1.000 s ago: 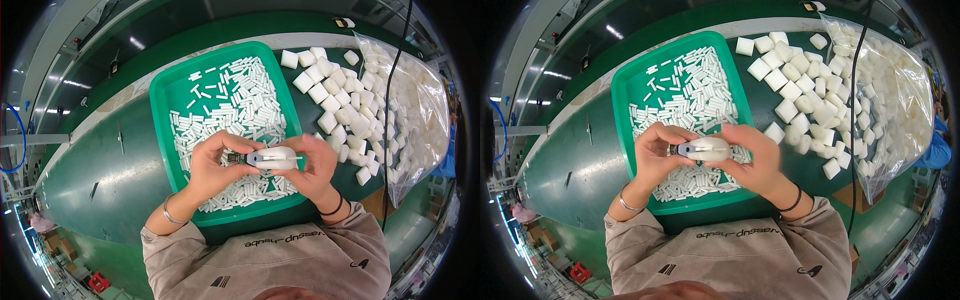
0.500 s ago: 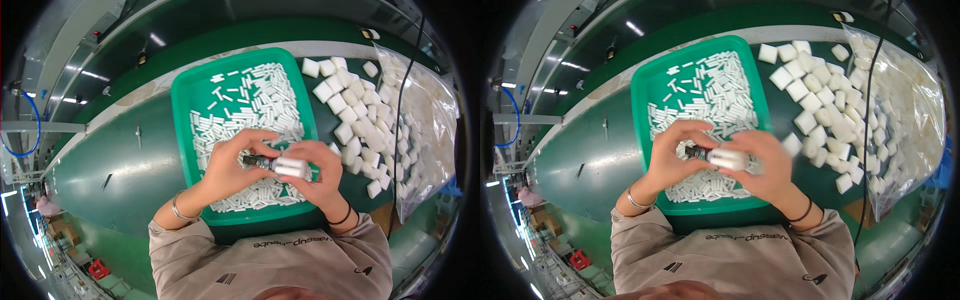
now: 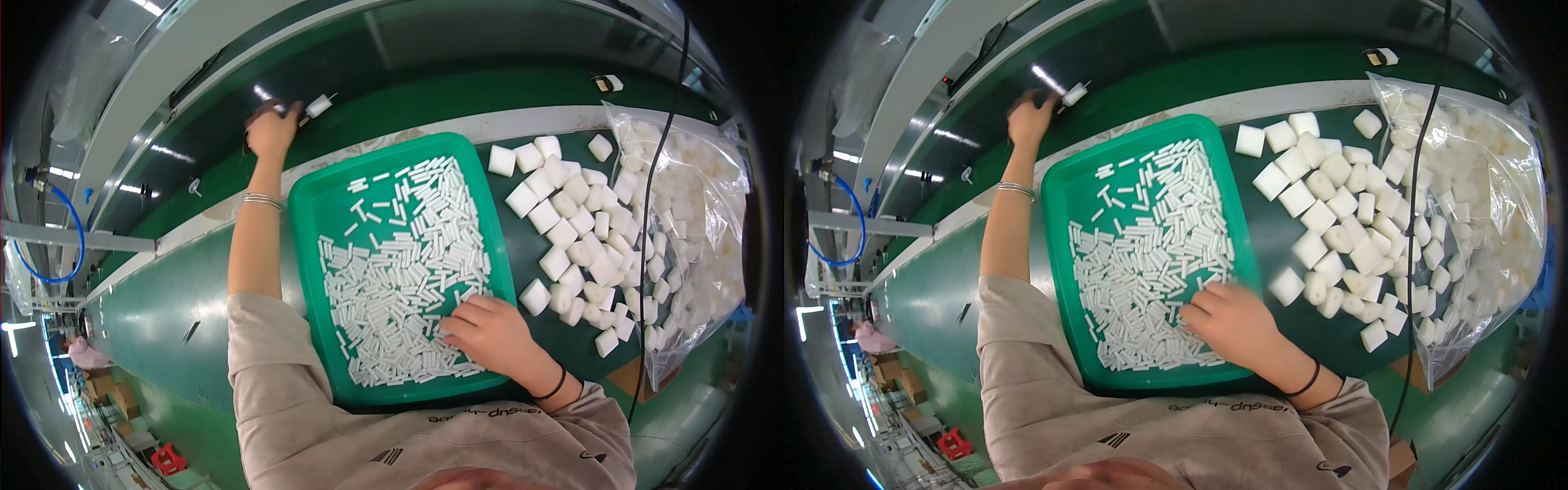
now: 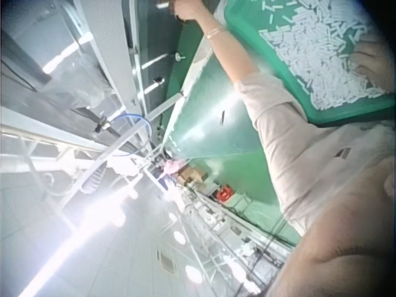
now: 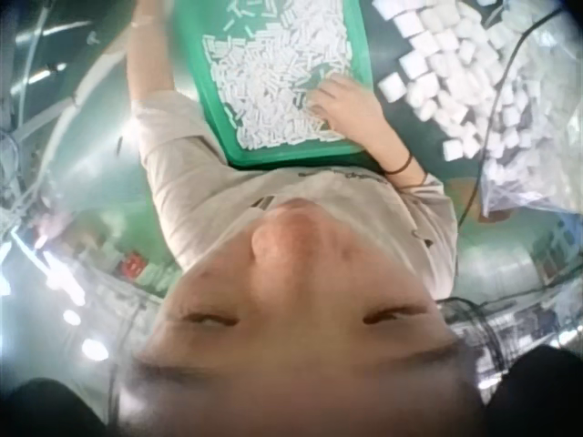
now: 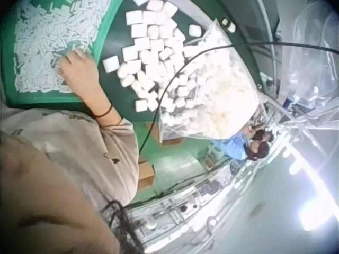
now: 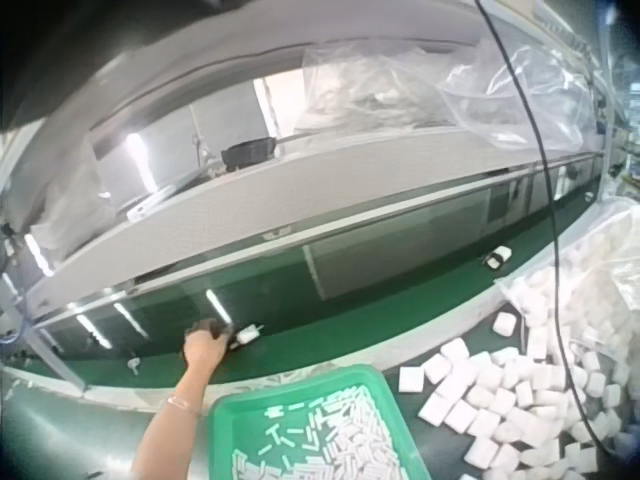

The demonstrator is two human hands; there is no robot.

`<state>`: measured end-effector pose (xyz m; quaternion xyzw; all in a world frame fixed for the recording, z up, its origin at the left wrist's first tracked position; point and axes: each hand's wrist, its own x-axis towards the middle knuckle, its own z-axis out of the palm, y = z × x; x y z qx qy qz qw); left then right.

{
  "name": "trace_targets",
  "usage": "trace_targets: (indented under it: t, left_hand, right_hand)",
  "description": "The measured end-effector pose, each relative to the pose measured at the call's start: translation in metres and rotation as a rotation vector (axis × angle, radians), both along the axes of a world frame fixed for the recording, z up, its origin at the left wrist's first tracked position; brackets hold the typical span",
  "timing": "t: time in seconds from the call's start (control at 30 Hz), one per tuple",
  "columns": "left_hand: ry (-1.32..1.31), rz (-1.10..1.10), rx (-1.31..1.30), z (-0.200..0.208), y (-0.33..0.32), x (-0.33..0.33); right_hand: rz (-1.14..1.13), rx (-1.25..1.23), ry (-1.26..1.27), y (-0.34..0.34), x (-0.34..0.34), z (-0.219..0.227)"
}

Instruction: The person assembles electronics by picking small white plastic components from a green tray and fitting them onto a circuit board assembly, then places the finished units onto an assembly line.

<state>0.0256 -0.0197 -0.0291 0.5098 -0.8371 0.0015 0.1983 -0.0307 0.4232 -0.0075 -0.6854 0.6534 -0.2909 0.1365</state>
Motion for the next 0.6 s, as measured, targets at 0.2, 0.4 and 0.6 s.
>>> trace_targets:
  t: [0.2,0.4,0.6]
  left_hand:
    - [-0.259,0.362,0.136,-0.008,-0.034,0.025]
    - [0.176,0.078,0.202,0.01,-0.048,0.07]
    - [0.816,-0.477,0.865,0.071,0.138,0.048]
  right_hand:
    - [-0.007,-0.005,0.001,0.001,-0.001,-0.002]
    - [0.006,0.029,0.09,-0.006,0.004,0.004]
    - [-0.194,-0.043,-0.535,0.002,-0.006,0.008]
